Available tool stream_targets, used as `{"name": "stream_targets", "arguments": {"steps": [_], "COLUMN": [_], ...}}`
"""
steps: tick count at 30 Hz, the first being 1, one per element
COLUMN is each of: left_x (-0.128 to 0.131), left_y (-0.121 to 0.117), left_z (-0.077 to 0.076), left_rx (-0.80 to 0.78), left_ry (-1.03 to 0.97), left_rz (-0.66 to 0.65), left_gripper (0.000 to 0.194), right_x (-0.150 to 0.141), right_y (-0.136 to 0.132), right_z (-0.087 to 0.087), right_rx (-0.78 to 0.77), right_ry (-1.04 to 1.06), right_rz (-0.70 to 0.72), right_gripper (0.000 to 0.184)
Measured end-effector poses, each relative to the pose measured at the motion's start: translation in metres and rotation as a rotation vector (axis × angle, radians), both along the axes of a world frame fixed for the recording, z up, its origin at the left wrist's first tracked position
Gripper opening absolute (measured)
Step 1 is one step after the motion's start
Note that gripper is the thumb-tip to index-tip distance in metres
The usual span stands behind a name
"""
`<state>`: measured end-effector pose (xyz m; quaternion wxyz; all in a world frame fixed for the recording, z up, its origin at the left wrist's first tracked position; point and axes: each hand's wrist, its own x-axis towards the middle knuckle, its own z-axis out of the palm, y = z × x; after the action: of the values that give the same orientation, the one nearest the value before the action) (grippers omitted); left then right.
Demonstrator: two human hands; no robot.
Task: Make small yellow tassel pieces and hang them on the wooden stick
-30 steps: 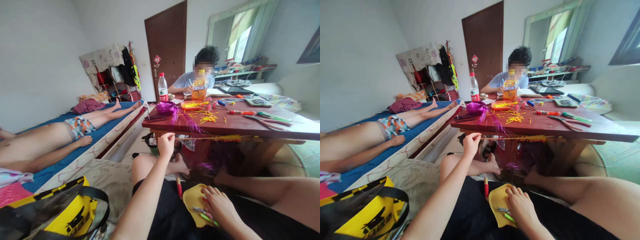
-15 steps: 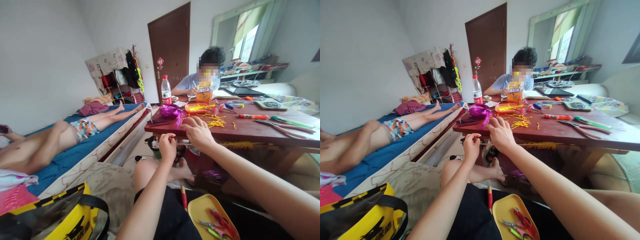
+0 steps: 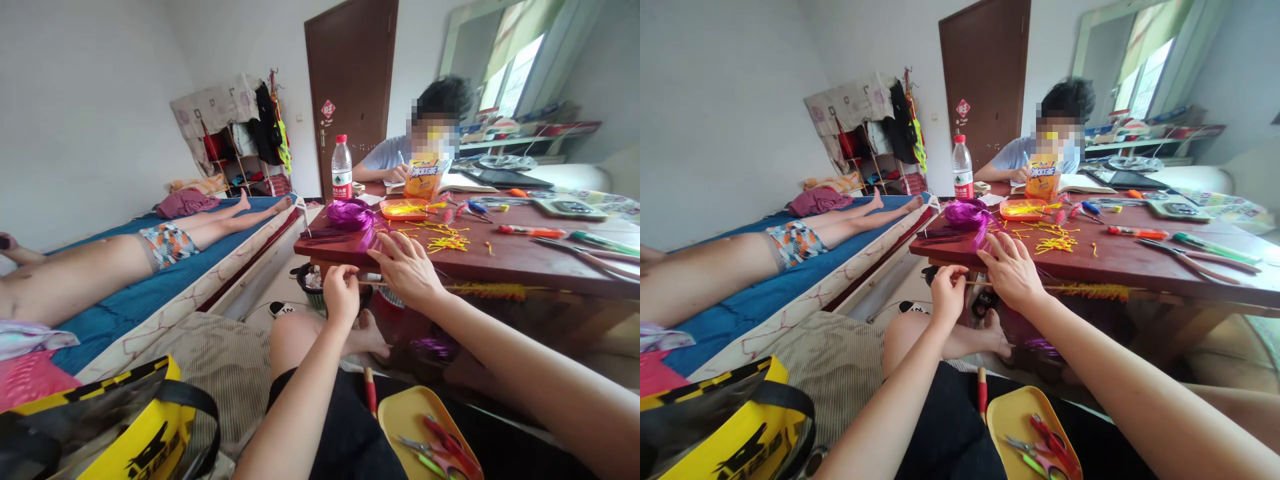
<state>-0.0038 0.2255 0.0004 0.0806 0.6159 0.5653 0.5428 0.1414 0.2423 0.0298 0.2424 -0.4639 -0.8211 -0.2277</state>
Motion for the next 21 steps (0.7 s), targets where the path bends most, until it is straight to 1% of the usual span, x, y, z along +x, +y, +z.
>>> {"name": "stream_targets", "arguments": {"steps": [4,7,12,14,16,17,19,21], "left_x": [0.003,0.007,0.018,0.021,0.022,0.021,0.017,0.013], "left_y": [0.0,-0.002,-0.006,-0.007,-0.008,-0.009,-0.009,-0.009], "left_z": [0.003,0.008,0.016,0.016,0.017,0.018,0.025,0.038], "left_rx": [-0.02,-0.049,-0.138,-0.208,-0.285,-0.319,-0.378,-0.443], "left_ry": [0.018,0.036,0.058,0.052,0.022,-0.004,-0.077,-0.177], "left_rz": [-0.007,-0.016,-0.039,-0.051,-0.061,-0.071,-0.119,-0.219], "left_gripper": [0.02,0.021,0.026,0.022,0.01,0.009,0.018,0.023], "right_x": [0.006,0.012,0.021,0.024,0.025,0.025,0.024,0.021], "right_y": [0.0,-0.001,-0.004,-0.004,-0.003,-0.004,-0.007,-0.014], "right_z": [-0.005,-0.009,-0.01,-0.009,-0.007,-0.005,-0.001,0.002], "right_rx": [0.003,-0.005,-0.046,-0.069,-0.098,-0.116,-0.153,-0.194], "right_ry": [-0.02,-0.022,0.027,0.07,0.127,0.161,0.251,0.379], "right_rz": [0.004,0.016,0.052,0.071,0.094,0.107,0.131,0.132], "right_gripper": [0.038,0.04,0.039,0.038,0.037,0.036,0.037,0.036]}}
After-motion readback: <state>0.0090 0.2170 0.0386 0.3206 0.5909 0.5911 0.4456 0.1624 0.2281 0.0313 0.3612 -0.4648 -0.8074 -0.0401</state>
